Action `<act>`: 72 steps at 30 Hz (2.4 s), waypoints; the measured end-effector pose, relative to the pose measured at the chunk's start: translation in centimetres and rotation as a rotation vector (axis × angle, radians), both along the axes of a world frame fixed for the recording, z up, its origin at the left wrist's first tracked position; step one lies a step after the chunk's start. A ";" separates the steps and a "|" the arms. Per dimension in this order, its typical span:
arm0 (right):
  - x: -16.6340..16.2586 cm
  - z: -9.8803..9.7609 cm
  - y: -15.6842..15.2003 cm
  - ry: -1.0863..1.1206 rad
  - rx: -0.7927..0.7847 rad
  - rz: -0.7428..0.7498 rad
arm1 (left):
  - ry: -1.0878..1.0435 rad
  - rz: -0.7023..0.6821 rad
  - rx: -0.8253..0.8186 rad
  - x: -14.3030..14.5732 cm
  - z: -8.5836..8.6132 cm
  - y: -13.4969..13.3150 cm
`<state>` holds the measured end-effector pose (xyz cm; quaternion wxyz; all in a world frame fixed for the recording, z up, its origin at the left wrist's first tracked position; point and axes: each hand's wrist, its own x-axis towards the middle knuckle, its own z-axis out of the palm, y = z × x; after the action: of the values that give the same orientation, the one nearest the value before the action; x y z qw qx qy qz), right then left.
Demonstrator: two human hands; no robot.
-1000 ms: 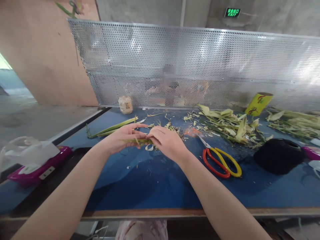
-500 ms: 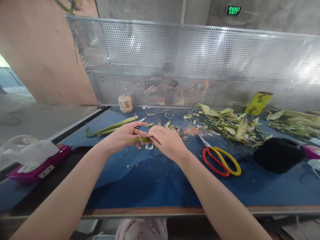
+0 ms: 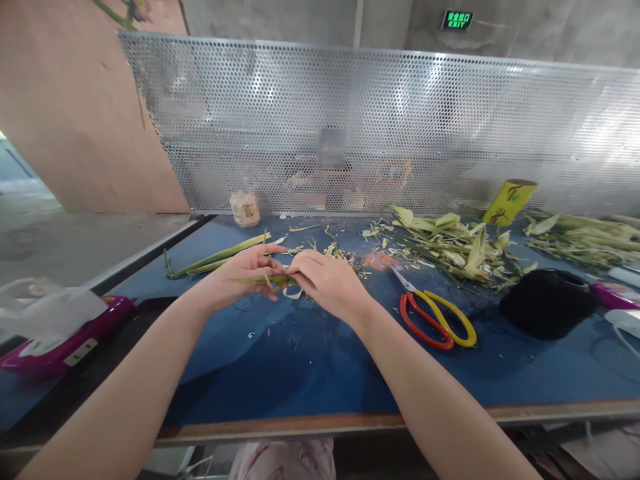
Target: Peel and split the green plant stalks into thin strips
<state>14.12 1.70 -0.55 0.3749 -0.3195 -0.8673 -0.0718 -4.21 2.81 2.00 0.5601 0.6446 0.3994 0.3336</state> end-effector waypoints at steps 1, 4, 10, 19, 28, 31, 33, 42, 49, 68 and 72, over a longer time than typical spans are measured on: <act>0.0 0.0 0.0 -0.001 -0.001 -0.002 | 0.011 -0.011 0.016 0.0 0.1 0.0; 0.0 0.1 -0.1 -0.009 0.004 -0.008 | 0.028 -0.035 0.060 0.0 0.3 -0.1; 0.1 0.1 -0.1 -0.003 0.019 -0.053 | 0.031 -0.091 0.110 0.2 0.5 -0.5; 0.0 0.1 -0.1 -0.024 0.038 -0.011 | 0.087 -0.075 0.201 0.5 0.5 -0.5; 0.1 0.3 -0.3 -0.062 0.046 -0.006 | 0.189 -0.026 0.365 0.2 0.2 -0.3; 0.0 0.5 -0.4 -0.046 0.073 -0.007 | 0.185 0.018 0.412 0.2 0.2 -0.3; 0.0 0.4 -0.4 -0.046 0.081 -0.014 | 0.174 0.052 0.459 0.2 0.1 -0.3; -0.1 0.2 0.0 0.215 -0.062 0.058 | -0.010 0.121 0.390 0.5 0.2 -0.2; -0.2 -0.2 0.7 0.298 -0.213 0.095 | -0.423 0.150 -0.058 1.3 -0.8 0.4; -0.7 -0.3 0.6 0.401 -0.502 0.190 | -0.462 0.173 -0.111 1.4 -2.2 1.8; -0.7 0.0 0.5 0.405 -0.567 0.160 | -0.371 0.224 -0.027 1.2 -2.0 1.7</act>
<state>13.47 2.22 -0.54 0.4401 -0.3494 -0.7832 0.2661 -3.02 4.54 -0.01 0.5921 0.5162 0.3632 0.5011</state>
